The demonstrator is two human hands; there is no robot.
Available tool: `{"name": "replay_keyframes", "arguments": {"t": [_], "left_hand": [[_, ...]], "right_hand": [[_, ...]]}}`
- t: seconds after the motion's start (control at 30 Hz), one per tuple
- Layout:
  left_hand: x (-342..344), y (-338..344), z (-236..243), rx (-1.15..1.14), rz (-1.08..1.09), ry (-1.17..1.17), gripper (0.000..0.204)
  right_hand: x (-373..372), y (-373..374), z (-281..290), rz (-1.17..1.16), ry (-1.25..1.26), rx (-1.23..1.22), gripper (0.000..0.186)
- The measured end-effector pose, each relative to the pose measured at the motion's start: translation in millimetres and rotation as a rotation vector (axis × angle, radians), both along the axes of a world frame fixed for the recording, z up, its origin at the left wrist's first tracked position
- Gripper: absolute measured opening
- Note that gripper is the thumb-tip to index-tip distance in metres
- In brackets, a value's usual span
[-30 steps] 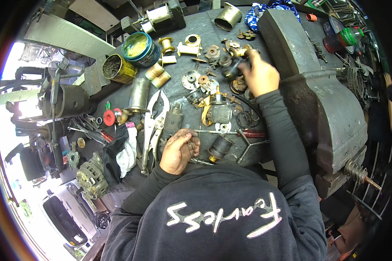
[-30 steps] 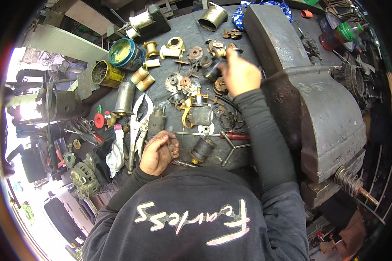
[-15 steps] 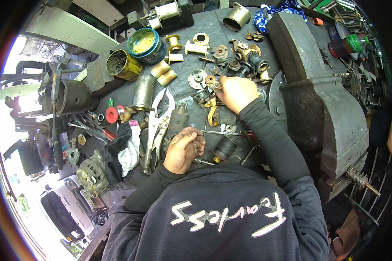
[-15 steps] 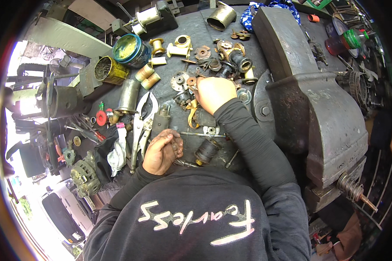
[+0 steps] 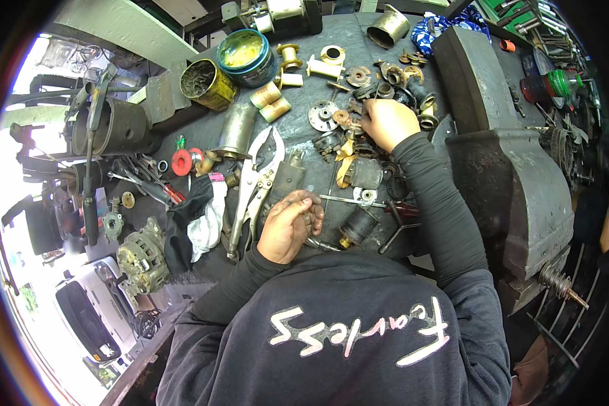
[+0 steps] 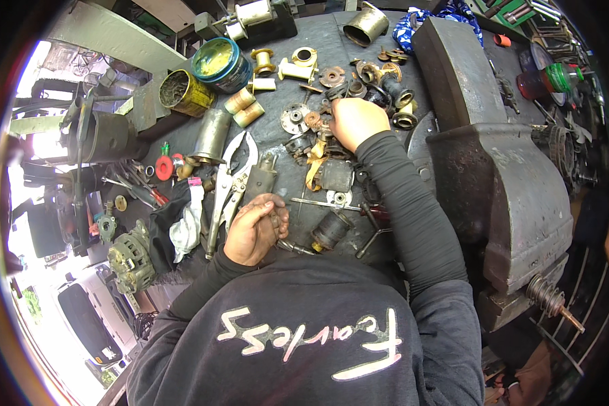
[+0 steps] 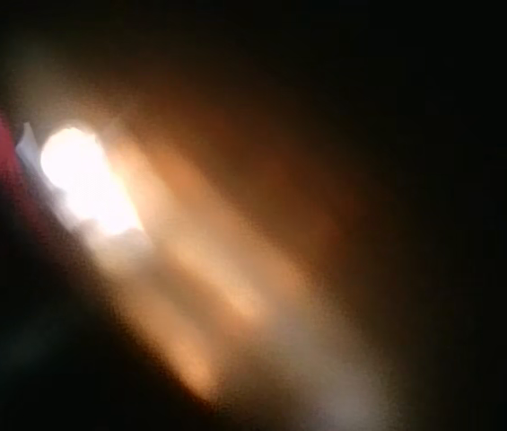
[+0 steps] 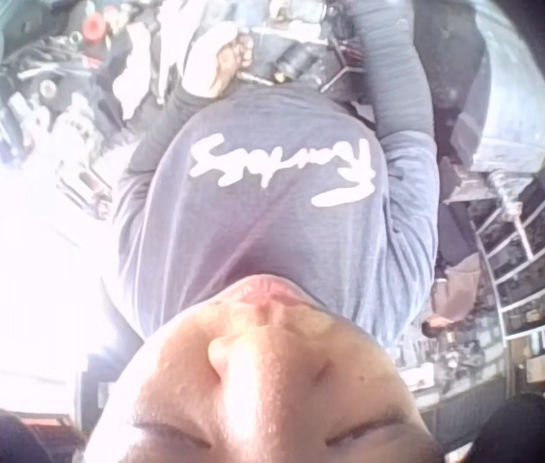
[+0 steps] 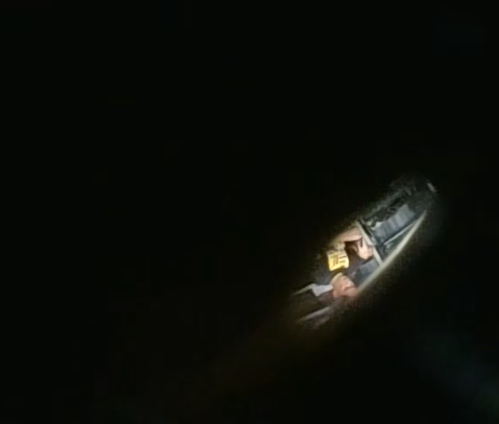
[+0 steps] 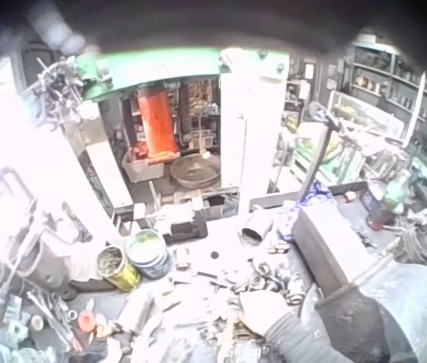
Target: The person uses a T-handle wrench to tighten a bolt inside a cylindrical metal part held in a bench vise. They then remove the part, place it on the workbench, and handle several small metal components and tools.
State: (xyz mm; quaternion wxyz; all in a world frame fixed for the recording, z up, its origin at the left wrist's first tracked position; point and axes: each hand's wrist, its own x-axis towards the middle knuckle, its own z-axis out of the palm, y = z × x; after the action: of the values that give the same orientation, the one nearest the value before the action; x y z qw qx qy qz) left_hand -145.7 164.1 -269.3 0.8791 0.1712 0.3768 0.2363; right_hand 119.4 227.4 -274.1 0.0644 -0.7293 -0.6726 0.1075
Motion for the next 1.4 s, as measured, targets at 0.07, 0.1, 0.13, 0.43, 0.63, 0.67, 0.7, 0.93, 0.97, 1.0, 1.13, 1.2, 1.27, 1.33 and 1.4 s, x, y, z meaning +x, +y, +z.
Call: {"name": "replay_keyframes", "arguments": {"t": [0.07, 0.1, 0.13, 0.43, 0.63, 0.67, 0.7, 0.93, 0.97, 1.0, 1.13, 1.2, 1.27, 1.33, 1.4], "left_hand": [[-0.7, -1.2, 0.3, -0.003, 0.002, -0.001, 0.017], [-0.6, -1.5, 0.4, -0.002, 0.004, -0.002, 0.017], [-0.6, -1.8, 0.5, -0.001, 0.006, -0.002, 0.017], [0.6, -3.0, 0.5, 0.012, -0.014, -0.008, 0.018], [-5.1, -2.7, -0.3, 0.021, 0.003, -0.009, 0.019], [-5.2, -2.6, -0.4, 0.021, 0.004, -0.014, 0.019], [-5.6, -3.0, -0.8, 0.020, 0.006, -0.019, 0.019], [-6.6, -5.0, -4.0, -0.001, 0.020, -0.031, 0.018], [-6.6, -5.0, -3.7, 0.001, 0.020, -0.037, 0.018], [-6.5, -4.8, -2.9, 0.005, 0.018, -0.041, 0.018], [-3.5, -3.9, -2.4, -0.002, -0.006, -0.049, 0.018], [-0.4, -4.3, 2.5, -0.001, -0.009, -0.033, 0.017], [1.5, -5.1, 5.4, 0.002, -0.009, -0.026, 0.017], [-0.4, -6.1, 4.5, -0.001, 0.001, -0.026, 0.017], [-1.1, -4.9, 2.0, 0.009, -0.019, -0.026, 0.017]], "right_hand": [[2.7, 0.2, -0.7, -0.020, 0.064, -0.004, 0.019], [3.2, 0.6, 1.5, -0.031, 0.105, -0.009, 0.020], [3.8, 0.9, 2.8, -0.043, 0.145, -0.013, 0.020], [-33.1, 3.6, -3.4, 0.033, 0.083, 0.004, 0.023], [-32.1, 17.7, -14.2, 0.064, -0.024, -0.001, 0.024], [-31.0, 19.6, -14.3, 0.034, -0.002, 0.002, 0.024], [-30.8, 20.8, -13.9, 0.005, 0.022, 0.004, 0.025], [2.4, 17.6, 7.6, -0.254, 0.997, -0.026, 0.025], [6.9, 11.7, 14.3, -0.349, 1.235, -0.123, 0.019], [10.8, 5.3, 21.8, -0.446, 1.473, -0.222, 0.014], [20.9, -11.0, 28.2, -0.471, 1.291, -0.134, 0.012], [25.3, -16.9, 27.5, -0.376, 0.868, -0.016, 0.018], [30.7, -30.7, 17.3, -0.297, 0.555, 0.089, 0.024], [27.7, -45.8, 21.6, -0.270, 0.724, 0.070, 0.024], [25.4, -62.6, 14.6, -0.145, 0.651, 0.094, 0.022]]}}
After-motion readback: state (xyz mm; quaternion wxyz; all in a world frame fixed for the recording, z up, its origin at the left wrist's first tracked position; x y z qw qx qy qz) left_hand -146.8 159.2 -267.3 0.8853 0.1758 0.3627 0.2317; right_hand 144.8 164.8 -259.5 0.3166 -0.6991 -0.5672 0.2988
